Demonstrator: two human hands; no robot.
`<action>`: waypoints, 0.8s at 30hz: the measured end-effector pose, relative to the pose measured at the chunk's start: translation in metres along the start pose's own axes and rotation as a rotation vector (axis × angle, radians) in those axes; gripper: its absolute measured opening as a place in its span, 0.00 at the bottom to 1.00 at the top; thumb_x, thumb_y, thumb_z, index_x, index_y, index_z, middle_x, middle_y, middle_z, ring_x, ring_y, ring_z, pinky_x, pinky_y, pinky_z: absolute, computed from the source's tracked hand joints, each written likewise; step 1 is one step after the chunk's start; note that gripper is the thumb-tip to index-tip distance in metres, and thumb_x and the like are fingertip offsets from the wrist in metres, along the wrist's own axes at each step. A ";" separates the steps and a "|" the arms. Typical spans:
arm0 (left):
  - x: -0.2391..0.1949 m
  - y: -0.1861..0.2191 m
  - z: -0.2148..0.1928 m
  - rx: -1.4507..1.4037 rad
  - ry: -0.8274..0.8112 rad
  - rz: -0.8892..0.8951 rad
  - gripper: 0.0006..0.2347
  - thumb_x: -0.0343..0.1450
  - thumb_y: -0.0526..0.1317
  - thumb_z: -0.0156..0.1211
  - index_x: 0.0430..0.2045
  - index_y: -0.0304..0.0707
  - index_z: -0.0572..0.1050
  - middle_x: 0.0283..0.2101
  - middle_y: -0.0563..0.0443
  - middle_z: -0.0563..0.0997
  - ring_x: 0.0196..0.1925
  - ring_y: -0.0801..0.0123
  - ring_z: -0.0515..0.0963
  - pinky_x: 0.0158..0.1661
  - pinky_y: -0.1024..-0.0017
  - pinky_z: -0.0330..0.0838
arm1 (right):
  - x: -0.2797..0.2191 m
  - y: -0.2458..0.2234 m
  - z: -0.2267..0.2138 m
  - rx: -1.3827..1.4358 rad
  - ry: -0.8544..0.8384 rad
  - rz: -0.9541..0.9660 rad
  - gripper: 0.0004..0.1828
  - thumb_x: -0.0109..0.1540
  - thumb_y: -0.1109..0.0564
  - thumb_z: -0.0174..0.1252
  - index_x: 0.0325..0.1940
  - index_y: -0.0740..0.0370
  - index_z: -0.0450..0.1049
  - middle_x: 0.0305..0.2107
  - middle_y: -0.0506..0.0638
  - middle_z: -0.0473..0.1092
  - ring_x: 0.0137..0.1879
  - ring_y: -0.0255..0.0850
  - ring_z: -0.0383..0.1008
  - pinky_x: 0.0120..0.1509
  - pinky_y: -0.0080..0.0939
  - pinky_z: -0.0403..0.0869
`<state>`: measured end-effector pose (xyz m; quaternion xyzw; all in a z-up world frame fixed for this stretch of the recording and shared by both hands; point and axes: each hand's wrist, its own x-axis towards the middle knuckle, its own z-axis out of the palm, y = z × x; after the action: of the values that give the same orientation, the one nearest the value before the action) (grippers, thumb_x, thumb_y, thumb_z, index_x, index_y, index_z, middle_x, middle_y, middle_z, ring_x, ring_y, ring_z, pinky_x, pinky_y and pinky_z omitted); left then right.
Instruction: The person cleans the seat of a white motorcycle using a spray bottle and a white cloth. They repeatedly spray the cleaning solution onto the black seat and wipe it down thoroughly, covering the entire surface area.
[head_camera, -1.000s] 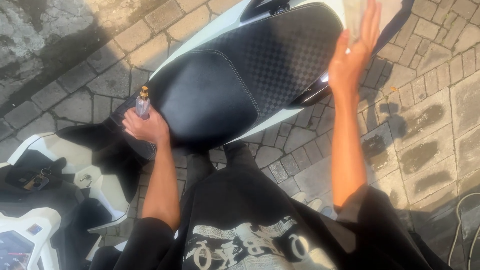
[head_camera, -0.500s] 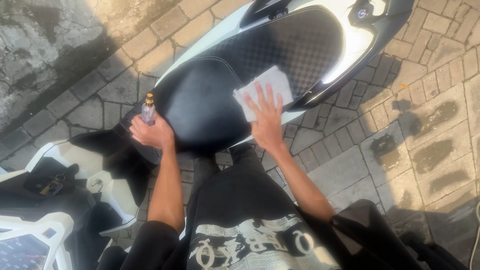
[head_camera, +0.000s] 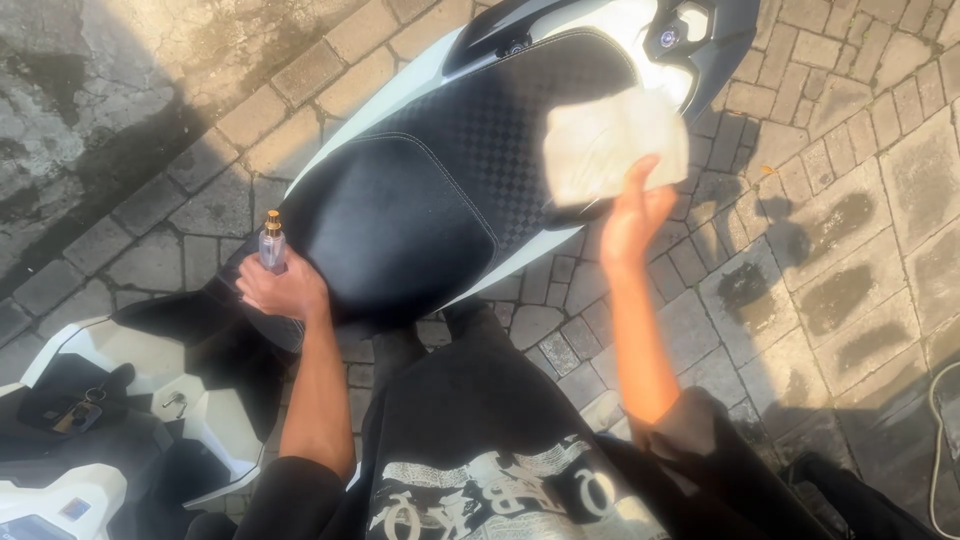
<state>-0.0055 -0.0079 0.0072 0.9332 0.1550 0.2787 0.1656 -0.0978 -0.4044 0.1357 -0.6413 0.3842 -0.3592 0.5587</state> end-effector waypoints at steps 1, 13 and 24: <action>0.001 0.003 0.001 -0.005 0.004 0.000 0.12 0.59 0.33 0.74 0.23 0.40 0.71 0.24 0.52 0.72 0.31 0.55 0.77 0.36 0.63 0.66 | 0.025 -0.012 0.010 0.004 0.001 -0.005 0.19 0.72 0.48 0.51 0.46 0.66 0.79 0.35 0.54 0.77 0.44 0.29 0.69 0.60 0.34 0.69; -0.003 -0.007 -0.008 0.099 -0.082 0.067 0.10 0.65 0.35 0.71 0.24 0.38 0.71 0.25 0.51 0.70 0.32 0.60 0.70 0.41 0.64 0.67 | 0.087 0.041 0.045 -0.590 -0.467 -0.435 0.24 0.75 0.49 0.40 0.69 0.66 0.64 0.64 0.60 0.65 0.70 0.57 0.63 0.74 0.55 0.63; 0.002 0.002 -0.001 0.013 -0.024 -0.019 0.12 0.59 0.34 0.73 0.24 0.42 0.71 0.25 0.54 0.73 0.32 0.59 0.76 0.36 0.63 0.66 | -0.083 0.030 0.034 -0.603 -0.324 -0.066 0.37 0.64 0.79 0.41 0.76 0.60 0.59 0.76 0.62 0.43 0.80 0.63 0.36 0.81 0.67 0.45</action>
<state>-0.0045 -0.0085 0.0093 0.9361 0.1637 0.2646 0.1640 -0.1073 -0.3176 0.0995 -0.8385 0.3582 -0.1408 0.3856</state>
